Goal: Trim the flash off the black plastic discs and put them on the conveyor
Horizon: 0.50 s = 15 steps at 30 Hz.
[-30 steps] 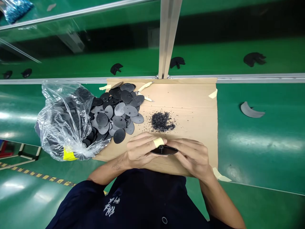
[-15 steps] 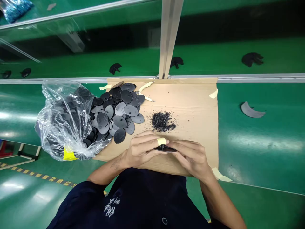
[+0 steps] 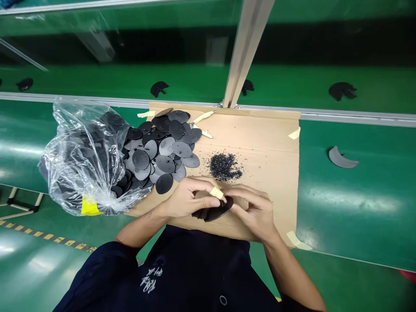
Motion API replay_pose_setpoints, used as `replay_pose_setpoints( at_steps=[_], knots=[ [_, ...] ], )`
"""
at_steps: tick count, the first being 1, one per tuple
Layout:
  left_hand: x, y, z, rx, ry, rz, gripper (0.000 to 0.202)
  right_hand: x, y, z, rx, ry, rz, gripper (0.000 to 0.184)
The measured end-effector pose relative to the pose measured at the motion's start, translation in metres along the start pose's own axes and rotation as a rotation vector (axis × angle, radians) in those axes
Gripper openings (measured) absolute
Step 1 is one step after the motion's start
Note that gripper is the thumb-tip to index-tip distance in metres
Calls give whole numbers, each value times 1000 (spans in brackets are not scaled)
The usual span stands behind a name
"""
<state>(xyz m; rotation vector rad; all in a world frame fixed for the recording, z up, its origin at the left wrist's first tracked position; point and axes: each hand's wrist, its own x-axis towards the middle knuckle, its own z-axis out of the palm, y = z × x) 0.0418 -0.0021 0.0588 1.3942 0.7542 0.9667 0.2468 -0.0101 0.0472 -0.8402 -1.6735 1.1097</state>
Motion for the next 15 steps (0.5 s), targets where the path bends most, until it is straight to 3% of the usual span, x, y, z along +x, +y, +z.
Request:
replay_pose_setpoints(
  at_steps=[3, 9, 12, 15],
  knots=[
    [-1, 1, -1, -9, 21, -10, 17, 6, -4, -3, 3, 26, -42, 9],
    [-3, 17, -6, 73, -120, -119, 12, 16, -16, -15, 34, -304, -58, 7],
    [-3, 14, -4, 33, -40, -164, 21, 12, -16, -10, -69, -178, -114, 9],
    [-8, -1, -2, -107, 104, -235, 47, 7, -12, 1, -193, 9, -168, 18]
  ],
)
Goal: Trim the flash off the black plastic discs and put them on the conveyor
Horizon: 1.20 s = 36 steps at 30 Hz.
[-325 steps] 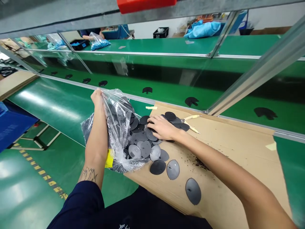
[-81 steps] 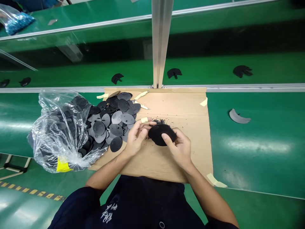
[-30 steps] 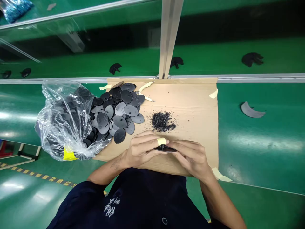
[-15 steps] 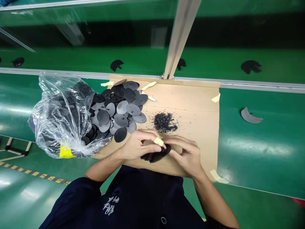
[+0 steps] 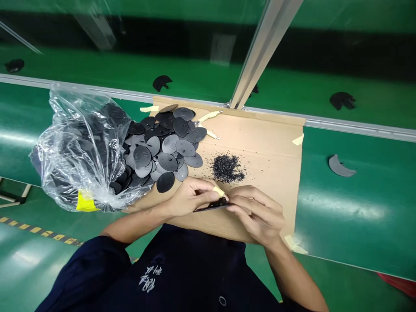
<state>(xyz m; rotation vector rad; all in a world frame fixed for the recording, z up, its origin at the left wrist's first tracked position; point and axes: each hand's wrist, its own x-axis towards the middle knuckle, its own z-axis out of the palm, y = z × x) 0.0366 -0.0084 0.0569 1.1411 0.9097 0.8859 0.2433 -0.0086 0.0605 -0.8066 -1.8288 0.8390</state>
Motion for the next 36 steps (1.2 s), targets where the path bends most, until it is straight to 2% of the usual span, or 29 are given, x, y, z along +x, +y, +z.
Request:
replay_pose_setpoints(
  at_steps=[2, 3, 6, 8, 10, 12, 14, 15, 17, 19, 24, 28, 30, 33, 35, 36],
  knots=[
    [-3, -12, -1, -97, 56, -18, 64, 1, 3, 5, -69, 63, 5, 20],
    [-4, -18, -1, -110, 84, -13, 65, 4, 5, 6, -85, 55, 14, 18],
    [-10, -32, -4, -27, 217, -20, 53, 26, 18, 4, -33, -151, 43, 5],
    [-11, -38, -7, -8, 327, -57, 43, 50, 34, 4, -52, -297, 66, 8],
    [-12, -42, -10, -61, 414, -73, 40, 79, 55, 8, -272, -310, 95, 16],
    [-13, -43, -13, -109, 483, -68, 39, 110, 79, 16, -562, -381, 107, 31],
    [-15, -44, -15, -119, 508, -64, 39, 138, 100, 26, -831, -546, 74, 49],
    [-16, -44, -15, -111, 500, -68, 40, 150, 108, 31, -869, -577, 61, 54],
    [-19, -45, -15, -91, 474, -78, 40, 169, 119, 38, -920, -630, 30, 59],
    [-20, -47, -14, -74, 463, -80, 41, 179, 122, 43, -949, -652, -10, 55],
    [-16, -48, -12, -41, 488, -61, 42, 178, 112, 54, -1047, -636, -110, 30],
    [-10, -43, -15, 35, 462, -58, 41, 168, 100, 50, -1083, -619, -94, 34],
    [-7, -40, -16, 99, 445, -48, 39, 163, 95, 37, -1086, -629, -58, 31],
    [-4, -37, -16, 155, 444, -17, 37, 148, 88, 8, -1004, -632, 60, 29],
    [-3, -36, -14, 167, 447, 17, 36, 127, 82, -12, -774, -579, 189, 32],
    [-3, -35, -13, 172, 439, 34, 35, 113, 79, -20, -586, -532, 261, 31]
  ],
)
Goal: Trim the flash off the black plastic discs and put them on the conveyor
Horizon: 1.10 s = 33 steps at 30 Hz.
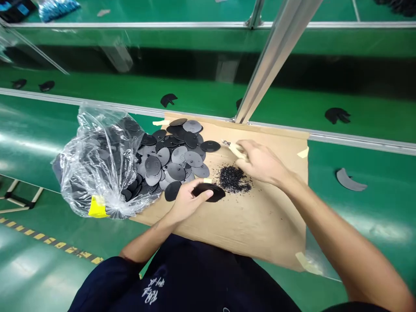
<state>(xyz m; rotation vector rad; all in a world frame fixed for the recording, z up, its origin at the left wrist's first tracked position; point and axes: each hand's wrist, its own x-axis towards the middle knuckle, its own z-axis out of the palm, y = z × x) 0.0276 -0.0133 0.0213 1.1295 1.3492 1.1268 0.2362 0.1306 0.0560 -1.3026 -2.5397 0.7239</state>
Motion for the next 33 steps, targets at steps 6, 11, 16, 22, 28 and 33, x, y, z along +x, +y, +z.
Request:
replay_pose_setpoints(
  at_steps=[6, 11, 16, 22, 28, 33],
  knots=[
    [-3, 10, 5, 54, -135, 99, 29, -93, -12, 22, 714, 65, 61, 23],
    [-1, 17, 13, 102, -190, 221, 24, -121, -30, 25, 411, 148, -99, 37],
    [0, 19, 19, 122, -216, 244, 22, -129, -23, 27, 250, 176, -145, 40],
    [1, 20, 19, 139, -224, 263, 22, -132, -15, 27, 160, 182, -190, 37],
    [0, 18, 20, 168, -220, 240, 24, -134, -14, 23, 136, 178, -182, 32],
    [-1, 18, 23, 165, -236, 225, 24, -137, -14, 23, 131, 203, -187, 28]
  ],
)
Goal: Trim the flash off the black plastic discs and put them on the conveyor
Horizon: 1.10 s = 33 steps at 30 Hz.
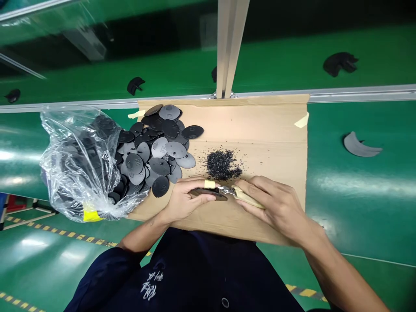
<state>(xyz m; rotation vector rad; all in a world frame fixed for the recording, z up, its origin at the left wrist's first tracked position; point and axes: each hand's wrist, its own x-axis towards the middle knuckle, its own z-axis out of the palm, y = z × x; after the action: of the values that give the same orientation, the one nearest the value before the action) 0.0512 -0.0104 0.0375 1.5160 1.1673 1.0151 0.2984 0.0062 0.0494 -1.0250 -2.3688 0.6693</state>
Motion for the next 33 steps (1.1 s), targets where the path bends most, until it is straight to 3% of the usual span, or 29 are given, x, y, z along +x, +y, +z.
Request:
replay_pose_setpoints(
  at_steps=[6, 13, 17, 20, 23, 28, 31, 33],
  knots=[
    [3, 1, -5, 150, -33, 1, 25, -7, 7, 5, -49, 36, 45, 29],
    [16, -4, -1, 518, -259, 357, 29, -10, 8, 4, -217, 54, 59, 34],
    [19, -10, 4, 663, -179, 439, 26, -16, 8, 3, -227, 12, 126, 37],
    [18, -13, 4, 569, -81, 399, 22, -23, 8, 3, -121, -39, 226, 36],
    [13, -14, 6, 309, -9, 228, 19, -26, 5, 6, 80, -42, 319, 32],
    [6, -14, 18, -135, 59, -6, 21, -16, -5, 22, 342, 148, 329, 31],
    [4, -13, 20, -136, 22, 21, 20, -6, -12, 30, 329, 256, 221, 17],
    [5, -12, 16, 4, -20, 137, 19, -3, -14, 30, 282, 285, 99, 14]
  ],
)
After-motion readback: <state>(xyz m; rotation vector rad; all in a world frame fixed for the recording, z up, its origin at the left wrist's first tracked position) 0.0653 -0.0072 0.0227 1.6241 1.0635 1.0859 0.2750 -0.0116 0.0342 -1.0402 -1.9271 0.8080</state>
